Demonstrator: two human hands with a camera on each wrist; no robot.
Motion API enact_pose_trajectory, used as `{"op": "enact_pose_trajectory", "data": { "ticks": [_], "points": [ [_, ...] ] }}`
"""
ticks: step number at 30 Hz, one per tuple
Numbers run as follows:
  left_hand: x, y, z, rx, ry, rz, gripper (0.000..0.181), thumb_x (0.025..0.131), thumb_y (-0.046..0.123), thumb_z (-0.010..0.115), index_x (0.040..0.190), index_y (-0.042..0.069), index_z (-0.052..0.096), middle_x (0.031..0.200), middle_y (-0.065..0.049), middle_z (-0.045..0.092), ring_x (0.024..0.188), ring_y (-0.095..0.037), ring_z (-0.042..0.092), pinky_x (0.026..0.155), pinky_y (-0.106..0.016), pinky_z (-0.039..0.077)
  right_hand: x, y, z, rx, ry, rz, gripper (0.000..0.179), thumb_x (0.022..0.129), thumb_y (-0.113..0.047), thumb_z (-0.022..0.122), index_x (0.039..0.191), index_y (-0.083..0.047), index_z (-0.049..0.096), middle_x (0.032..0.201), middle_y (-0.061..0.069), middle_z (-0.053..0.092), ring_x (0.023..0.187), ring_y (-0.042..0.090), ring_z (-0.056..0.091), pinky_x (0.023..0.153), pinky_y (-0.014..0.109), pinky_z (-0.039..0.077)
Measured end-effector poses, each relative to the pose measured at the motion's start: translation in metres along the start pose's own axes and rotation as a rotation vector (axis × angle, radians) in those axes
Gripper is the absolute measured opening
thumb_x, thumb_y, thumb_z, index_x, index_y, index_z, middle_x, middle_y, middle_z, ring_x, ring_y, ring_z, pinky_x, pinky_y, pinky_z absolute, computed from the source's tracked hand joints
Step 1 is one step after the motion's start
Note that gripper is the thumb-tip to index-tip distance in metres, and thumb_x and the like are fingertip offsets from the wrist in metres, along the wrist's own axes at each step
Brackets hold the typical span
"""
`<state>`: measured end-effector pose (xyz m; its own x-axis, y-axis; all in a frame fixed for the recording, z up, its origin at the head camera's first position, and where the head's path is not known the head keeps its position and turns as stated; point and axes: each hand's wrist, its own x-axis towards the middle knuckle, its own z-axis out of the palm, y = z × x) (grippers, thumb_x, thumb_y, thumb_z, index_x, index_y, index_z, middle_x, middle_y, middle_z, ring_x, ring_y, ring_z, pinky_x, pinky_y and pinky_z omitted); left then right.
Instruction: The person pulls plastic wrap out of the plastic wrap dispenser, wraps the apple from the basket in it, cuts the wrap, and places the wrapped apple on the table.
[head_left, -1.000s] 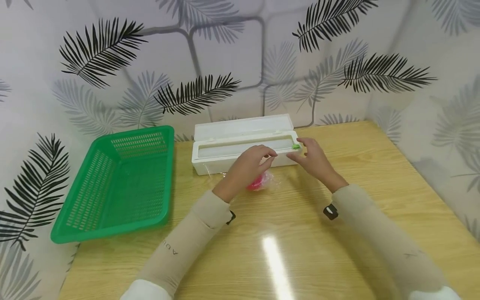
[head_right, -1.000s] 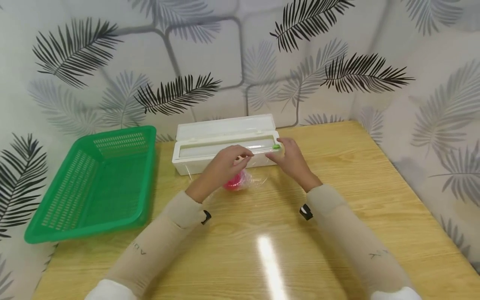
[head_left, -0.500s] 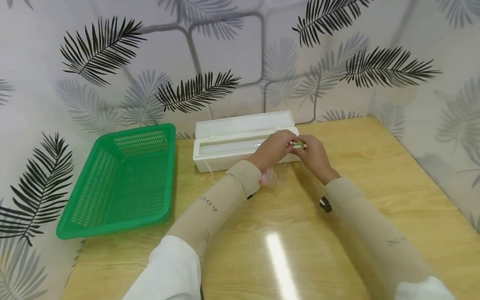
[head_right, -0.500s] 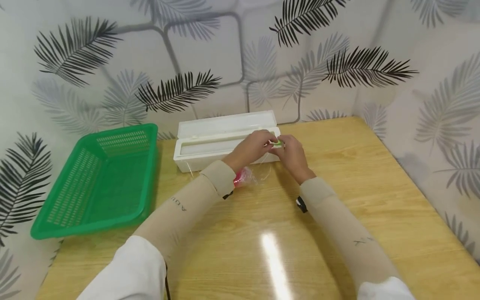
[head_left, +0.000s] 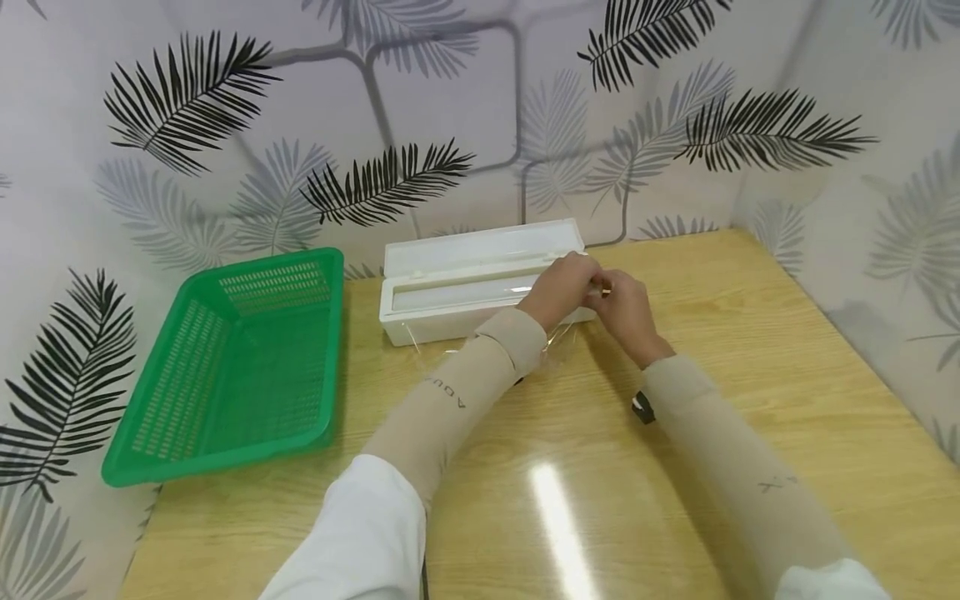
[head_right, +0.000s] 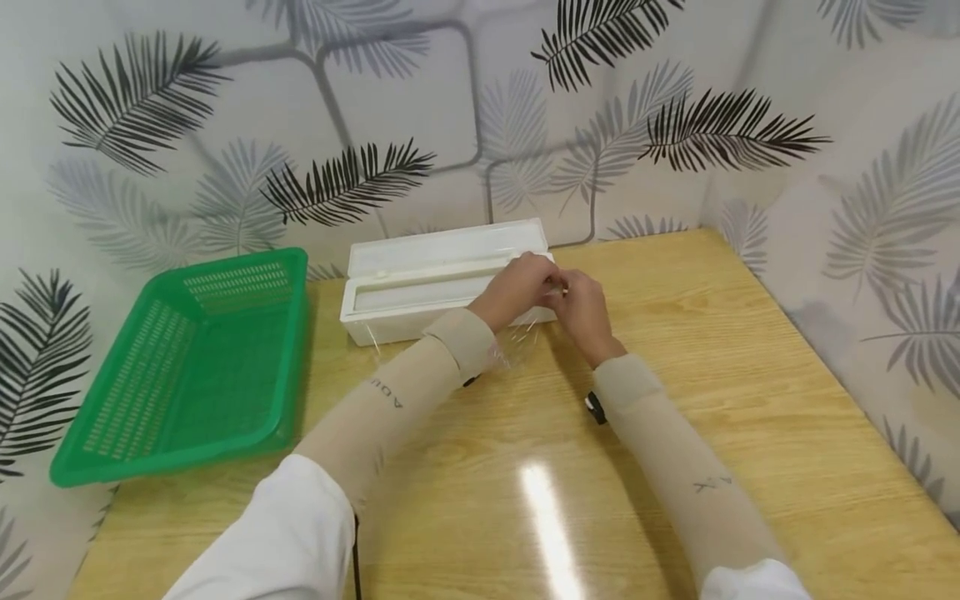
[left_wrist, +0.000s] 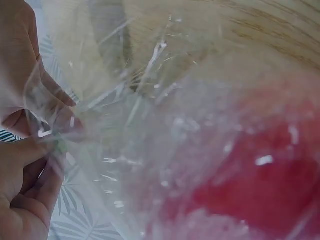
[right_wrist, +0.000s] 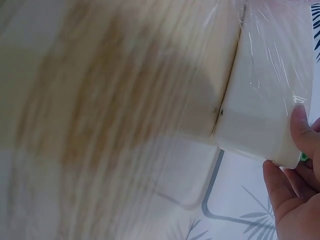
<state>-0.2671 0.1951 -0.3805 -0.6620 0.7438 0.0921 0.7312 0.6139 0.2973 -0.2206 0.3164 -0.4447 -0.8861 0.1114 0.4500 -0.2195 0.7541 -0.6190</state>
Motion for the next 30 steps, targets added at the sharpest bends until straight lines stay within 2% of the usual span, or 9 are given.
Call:
{"op": "enact_pose_trajectory", "data": {
  "ticks": [6,11,15,19,25,27,30],
  "points": [
    [0.0019,0.0041,-0.0006,-0.048,0.011,-0.020,0.004,0.087,0.004,0.061,0.086,0.005,0.065,0.086,-0.001,0.057,0.076,-0.013,0.045,0.066,-0.022,0.039,0.0005,0.0008,-0.0010,-0.001,0.001,0.039,0.026,0.074,-0.012,0.079,0.086,0.007,0.066,0.092,0.022,0.066,0.087,0.035,0.063,0.073,0.045,0.051],
    [0.0060,0.0060,0.0010,-0.055,0.009,-0.079,0.004,0.087,0.005,0.062,0.084,0.005,0.065,0.083,0.001,0.057,0.069,-0.011,0.044,0.059,-0.020,0.038,0.0017,0.0013,-0.0013,0.012,-0.004,0.047,0.023,0.074,-0.009,0.078,0.086,0.007,0.067,0.093,0.022,0.066,0.088,0.035,0.063,0.073,0.045,0.052],
    [0.0055,0.0039,0.0008,-0.051,0.012,-0.098,0.007,0.085,0.002,0.060,0.083,0.005,0.066,0.083,0.001,0.058,0.068,-0.011,0.045,0.058,-0.020,0.039,0.0037,-0.0012,0.0009,0.015,-0.013,0.056,0.022,0.075,-0.007,0.077,0.088,0.007,0.067,0.093,0.022,0.067,0.087,0.035,0.064,0.072,0.045,0.052],
    [0.0060,0.0095,0.0000,-0.026,-0.003,-0.103,0.009,0.084,-0.002,0.059,0.080,0.006,0.060,0.083,0.000,0.058,0.069,-0.010,0.047,0.060,-0.020,0.041,0.0033,-0.0005,-0.0005,0.016,-0.019,0.066,0.014,0.076,-0.004,0.075,0.085,0.005,0.068,0.092,0.021,0.067,0.088,0.035,0.064,0.074,0.044,0.052],
    [0.0055,0.0068,-0.0007,-0.042,-0.019,-0.160,0.010,0.084,0.001,0.062,0.080,0.008,0.058,0.079,0.002,0.056,0.069,-0.011,0.049,0.058,-0.021,0.041,0.0038,-0.0041,0.0026,0.024,-0.020,0.055,0.014,0.077,-0.005,0.075,0.081,0.005,0.066,0.092,0.021,0.067,0.087,0.034,0.064,0.074,0.044,0.052],
    [0.0068,0.0062,-0.0008,-0.047,-0.024,-0.154,0.009,0.084,0.002,0.062,0.080,0.009,0.058,0.079,0.002,0.055,0.069,-0.011,0.048,0.057,-0.020,0.040,0.0033,-0.0037,0.0017,0.025,-0.018,0.067,0.015,0.076,-0.006,0.075,0.082,0.005,0.066,0.092,0.021,0.068,0.089,0.034,0.064,0.076,0.044,0.051],
    [0.0081,0.0056,-0.0021,-0.054,-0.033,-0.110,0.009,0.084,0.000,0.060,0.079,0.008,0.059,0.080,0.002,0.055,0.069,-0.011,0.047,0.059,-0.020,0.040,0.0024,-0.0014,-0.0006,0.016,-0.006,0.077,0.017,0.076,-0.007,0.076,0.085,0.005,0.067,0.093,0.020,0.068,0.091,0.033,0.063,0.078,0.044,0.051]
  ]
}}
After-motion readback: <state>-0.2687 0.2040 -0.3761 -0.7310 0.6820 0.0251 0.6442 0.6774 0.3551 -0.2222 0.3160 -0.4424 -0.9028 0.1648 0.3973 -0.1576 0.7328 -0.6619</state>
